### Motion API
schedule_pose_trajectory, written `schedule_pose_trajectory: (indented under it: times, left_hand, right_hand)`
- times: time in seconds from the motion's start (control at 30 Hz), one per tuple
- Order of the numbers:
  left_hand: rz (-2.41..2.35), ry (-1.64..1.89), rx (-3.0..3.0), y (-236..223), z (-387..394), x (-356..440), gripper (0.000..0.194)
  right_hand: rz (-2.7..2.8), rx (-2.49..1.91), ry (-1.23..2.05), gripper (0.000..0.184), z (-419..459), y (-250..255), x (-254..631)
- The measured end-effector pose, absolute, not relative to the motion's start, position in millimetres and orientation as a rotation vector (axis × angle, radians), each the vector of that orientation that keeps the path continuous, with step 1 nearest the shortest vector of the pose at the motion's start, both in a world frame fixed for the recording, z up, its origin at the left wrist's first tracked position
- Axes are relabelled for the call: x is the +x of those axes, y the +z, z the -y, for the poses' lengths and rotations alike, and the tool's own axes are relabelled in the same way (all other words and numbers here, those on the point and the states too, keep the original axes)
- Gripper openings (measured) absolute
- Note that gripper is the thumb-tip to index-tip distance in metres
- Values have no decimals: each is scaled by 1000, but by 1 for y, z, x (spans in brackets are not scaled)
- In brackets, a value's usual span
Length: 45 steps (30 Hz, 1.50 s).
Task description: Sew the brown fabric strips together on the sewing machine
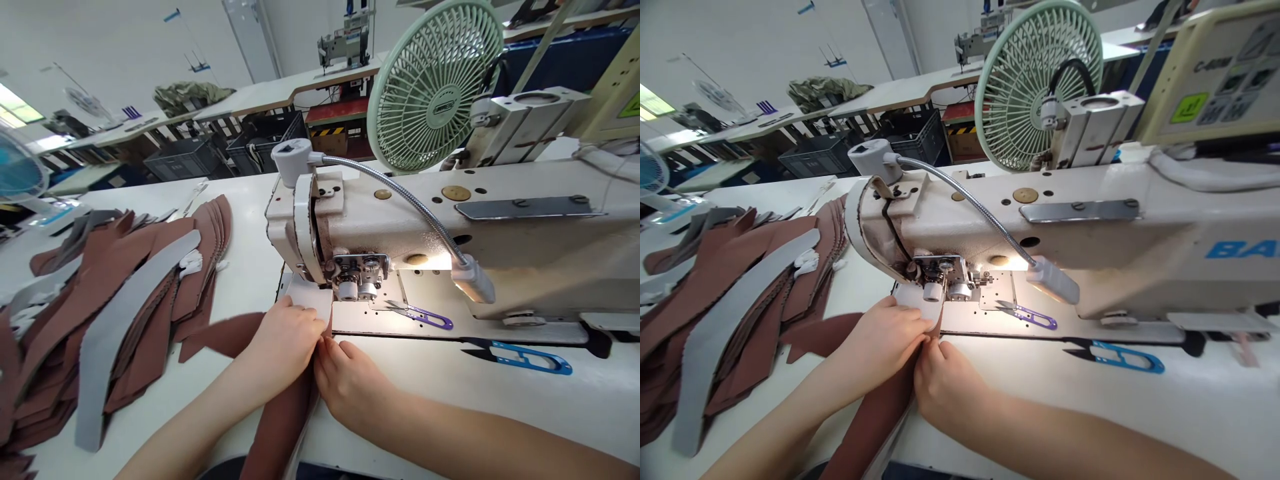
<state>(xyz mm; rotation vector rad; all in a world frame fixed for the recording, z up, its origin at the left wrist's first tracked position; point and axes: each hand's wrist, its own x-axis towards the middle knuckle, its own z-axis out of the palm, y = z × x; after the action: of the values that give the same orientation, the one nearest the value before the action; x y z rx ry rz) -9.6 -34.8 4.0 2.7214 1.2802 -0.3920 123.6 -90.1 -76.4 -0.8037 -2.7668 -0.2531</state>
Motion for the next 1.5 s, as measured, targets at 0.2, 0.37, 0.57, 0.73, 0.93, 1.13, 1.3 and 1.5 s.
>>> schedule_pose_trajectory:
  times: [0.2, 0.37, 0.57, 0.73, 0.93, 1.13, 1.3, 1.5]
  left_hand:
    - [-1389, -515, 2650, -3, 26, -1, 11]
    - [-1505, -538, 2620, -10, 20, 5, 14]
    - [-1519, -520, 2657, -8, 21, 1, 20]
    - [-1432, -544, 2583, 6, 30, -5, 21]
    - [-1475, -604, 2551, 6, 26, -2, 21]
    - [-1351, -625, 2618, 11, 28, -9, 38]
    - [-1453, -653, 2611, 5, 25, -8, 36]
    - [-1423, -647, 2628, 12, 22, -8, 34]
  right_hand:
    - [2793, -797, -256, 29, 93, -72, 124]
    - [2755, -809, -293, 25, 93, -74, 123]
    - [2717, -766, -293, 24, 90, -75, 125]
    - [2755, -818, -312, 23, 80, -73, 128]
    - [2902, -882, 82, 13, 78, -58, 130]
    - [2933, -854, 275, 8, 78, -53, 132]
    - [2933, -839, 120, 14, 70, -62, 132]
    - [2974, -837, 21, 29, 69, -60, 136]
